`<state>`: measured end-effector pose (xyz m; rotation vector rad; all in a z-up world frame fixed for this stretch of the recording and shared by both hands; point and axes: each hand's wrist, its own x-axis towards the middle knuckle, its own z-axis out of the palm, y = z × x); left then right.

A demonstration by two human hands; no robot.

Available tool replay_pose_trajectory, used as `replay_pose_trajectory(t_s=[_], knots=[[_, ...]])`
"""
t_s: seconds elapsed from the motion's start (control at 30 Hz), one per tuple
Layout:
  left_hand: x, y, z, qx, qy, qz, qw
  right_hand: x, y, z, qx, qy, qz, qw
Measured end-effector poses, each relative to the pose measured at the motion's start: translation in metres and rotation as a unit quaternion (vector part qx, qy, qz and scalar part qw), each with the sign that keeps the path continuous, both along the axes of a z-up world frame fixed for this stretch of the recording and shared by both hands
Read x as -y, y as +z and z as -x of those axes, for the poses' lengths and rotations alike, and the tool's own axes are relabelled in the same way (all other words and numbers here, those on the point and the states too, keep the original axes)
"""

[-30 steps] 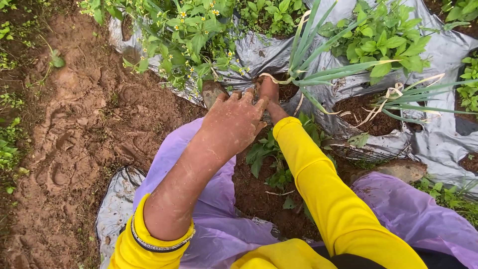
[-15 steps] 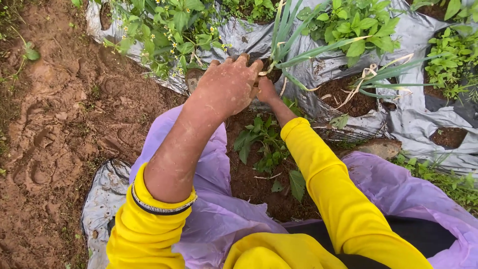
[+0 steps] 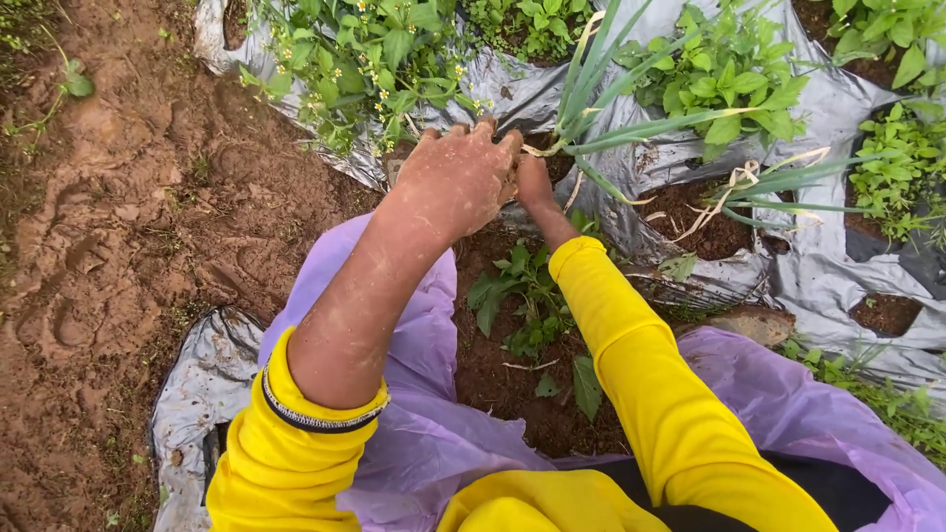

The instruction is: The person sits on the ground in a garden and uses a small hand hoe to loosen the soil around plants. They then pull weeds from the soil by hand and place them aside.

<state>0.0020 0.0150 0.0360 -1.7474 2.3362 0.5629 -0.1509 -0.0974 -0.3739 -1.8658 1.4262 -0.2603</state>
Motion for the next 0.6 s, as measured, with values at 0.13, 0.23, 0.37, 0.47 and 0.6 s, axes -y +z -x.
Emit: replay_pose_trajectory(t_s=[0.13, 0.23, 0.37, 0.47, 0.6], knots=[[-0.008, -0.005, -0.011, 0.007, 0.009, 0.012, 1.0, 0.019, -0.011, -0.018, 0.026, -0.048, 0.042, 0.998], [-0.013, -0.005, -0.013, 0.006, 0.006, 0.008, 1.0, 0.029, -0.014, -0.024, 0.058, -0.007, 0.085, 0.995], [-0.018, -0.005, -0.015, 0.004, 0.006, 0.005, 1.0, 0.035, -0.015, -0.029, 0.079, -0.066, 0.037, 0.994], [-0.018, -0.006, -0.016, 0.004, 0.006, 0.006, 1.0, 0.037, -0.024, -0.024, 0.05, -0.045, 0.041, 0.997], [-0.014, -0.01, -0.014, 0.016, 0.003, -0.009, 1.0, 0.041, -0.036, -0.016, 0.023, -0.054, 0.052, 0.997]])
